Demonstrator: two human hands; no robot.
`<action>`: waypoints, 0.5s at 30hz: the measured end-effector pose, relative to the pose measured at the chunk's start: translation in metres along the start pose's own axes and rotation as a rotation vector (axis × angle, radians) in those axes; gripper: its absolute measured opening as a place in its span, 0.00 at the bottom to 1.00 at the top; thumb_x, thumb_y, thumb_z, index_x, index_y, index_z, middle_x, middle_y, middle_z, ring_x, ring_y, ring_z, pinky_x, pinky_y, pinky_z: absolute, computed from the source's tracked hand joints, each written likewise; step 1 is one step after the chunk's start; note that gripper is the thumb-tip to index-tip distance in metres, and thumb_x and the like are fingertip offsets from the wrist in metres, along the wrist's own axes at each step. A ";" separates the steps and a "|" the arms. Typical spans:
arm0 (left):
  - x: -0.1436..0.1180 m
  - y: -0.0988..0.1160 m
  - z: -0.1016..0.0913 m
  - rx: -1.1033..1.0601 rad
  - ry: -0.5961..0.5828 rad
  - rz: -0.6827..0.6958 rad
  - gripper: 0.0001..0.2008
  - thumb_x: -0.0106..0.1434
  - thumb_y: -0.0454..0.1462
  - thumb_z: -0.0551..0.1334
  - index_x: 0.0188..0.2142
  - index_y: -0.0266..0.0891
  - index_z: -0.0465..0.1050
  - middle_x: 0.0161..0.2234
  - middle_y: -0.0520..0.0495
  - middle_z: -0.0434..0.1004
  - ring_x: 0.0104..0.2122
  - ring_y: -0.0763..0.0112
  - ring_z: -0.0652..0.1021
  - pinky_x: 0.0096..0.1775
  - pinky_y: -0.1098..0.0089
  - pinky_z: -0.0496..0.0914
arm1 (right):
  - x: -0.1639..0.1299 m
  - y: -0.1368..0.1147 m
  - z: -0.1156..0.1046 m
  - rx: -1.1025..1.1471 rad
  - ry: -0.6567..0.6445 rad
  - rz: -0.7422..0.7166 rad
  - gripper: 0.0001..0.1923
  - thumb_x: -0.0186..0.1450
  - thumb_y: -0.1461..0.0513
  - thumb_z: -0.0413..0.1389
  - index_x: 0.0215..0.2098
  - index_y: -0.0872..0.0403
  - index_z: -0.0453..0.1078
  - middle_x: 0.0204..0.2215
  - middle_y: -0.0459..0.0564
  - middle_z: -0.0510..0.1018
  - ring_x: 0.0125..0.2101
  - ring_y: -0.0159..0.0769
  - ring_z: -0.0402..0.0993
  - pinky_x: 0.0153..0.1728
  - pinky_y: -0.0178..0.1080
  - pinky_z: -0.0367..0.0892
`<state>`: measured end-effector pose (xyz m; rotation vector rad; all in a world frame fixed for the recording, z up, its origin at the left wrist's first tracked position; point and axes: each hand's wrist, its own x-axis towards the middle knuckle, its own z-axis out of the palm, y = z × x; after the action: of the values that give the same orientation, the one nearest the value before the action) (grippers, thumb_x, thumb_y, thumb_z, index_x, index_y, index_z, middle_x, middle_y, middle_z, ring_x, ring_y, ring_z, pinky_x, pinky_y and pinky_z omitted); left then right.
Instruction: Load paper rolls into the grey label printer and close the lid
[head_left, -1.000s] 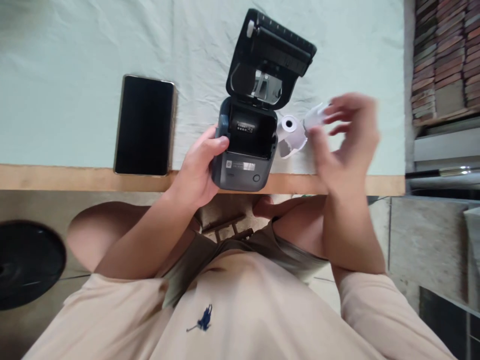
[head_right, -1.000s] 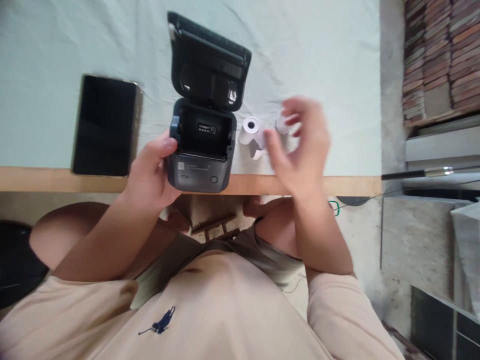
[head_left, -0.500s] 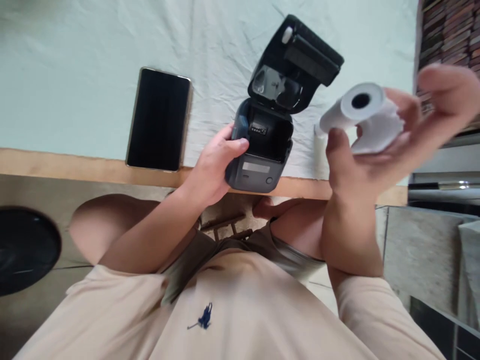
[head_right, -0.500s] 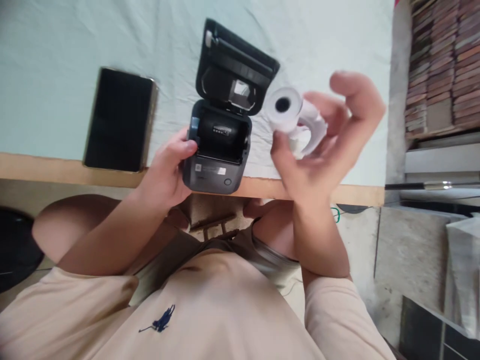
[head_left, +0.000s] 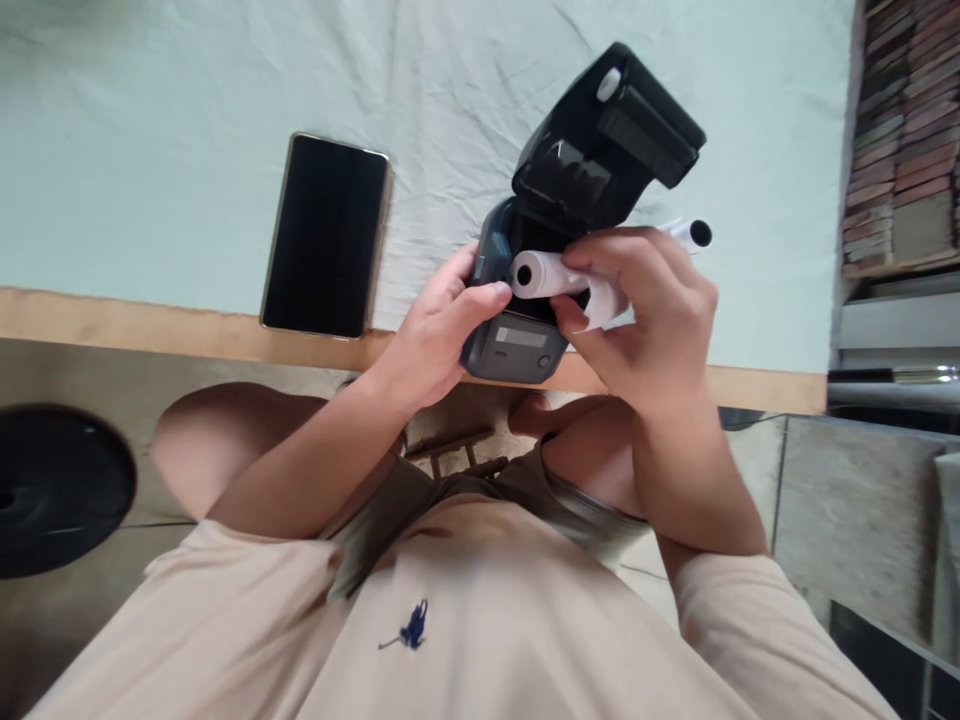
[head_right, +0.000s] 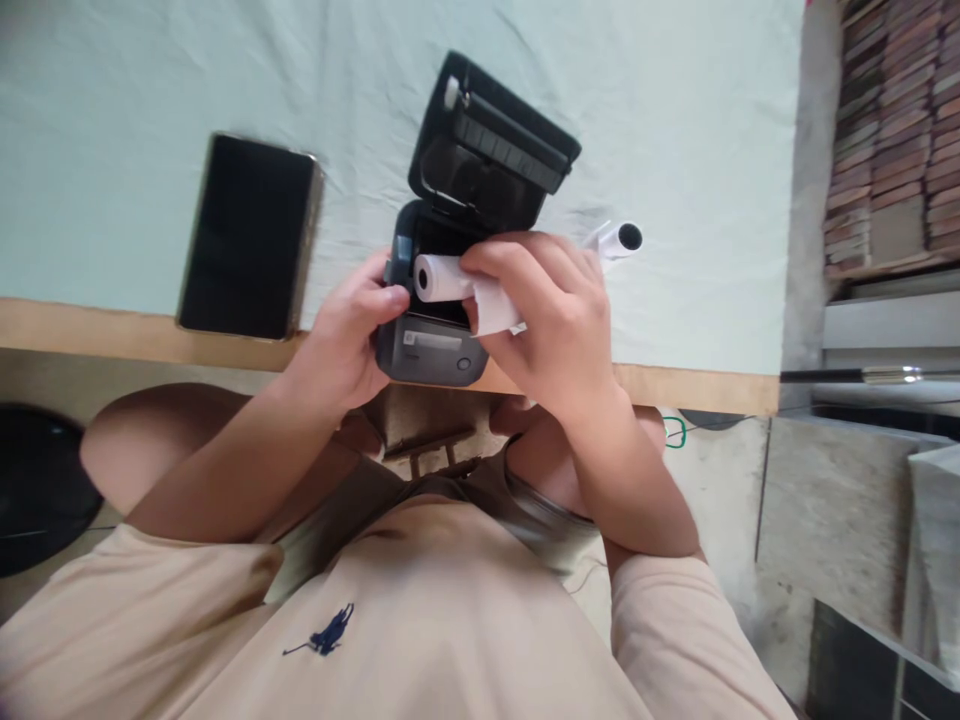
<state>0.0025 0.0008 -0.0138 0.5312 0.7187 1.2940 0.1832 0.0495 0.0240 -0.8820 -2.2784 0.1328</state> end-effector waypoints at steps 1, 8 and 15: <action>0.000 0.000 0.000 0.010 -0.002 0.000 0.12 0.63 0.40 0.68 0.45 0.41 0.75 0.41 0.47 0.83 0.43 0.62 0.84 0.35 0.72 0.77 | 0.000 0.000 -0.001 0.008 -0.012 -0.002 0.09 0.67 0.59 0.59 0.47 0.48 0.71 0.45 0.48 0.83 0.47 0.43 0.81 0.44 0.47 0.72; 0.000 -0.002 -0.001 0.044 -0.023 0.000 0.14 0.63 0.39 0.69 0.48 0.41 0.74 0.42 0.48 0.82 0.39 0.68 0.82 0.38 0.73 0.76 | -0.005 0.003 -0.001 -0.094 -0.021 0.029 0.08 0.68 0.57 0.59 0.44 0.47 0.71 0.41 0.44 0.84 0.39 0.39 0.80 0.44 0.46 0.68; 0.005 -0.001 -0.004 -0.033 -0.022 -0.020 0.14 0.61 0.40 0.70 0.44 0.40 0.73 0.35 0.51 0.81 0.30 0.71 0.80 0.32 0.72 0.76 | -0.003 -0.004 0.000 -0.045 0.076 -0.002 0.04 0.69 0.62 0.57 0.42 0.48 0.74 0.40 0.45 0.85 0.48 0.43 0.81 0.50 0.48 0.70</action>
<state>0.0011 0.0053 -0.0184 0.5091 0.6819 1.2776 0.1828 0.0443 0.0235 -0.8929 -2.2187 0.0466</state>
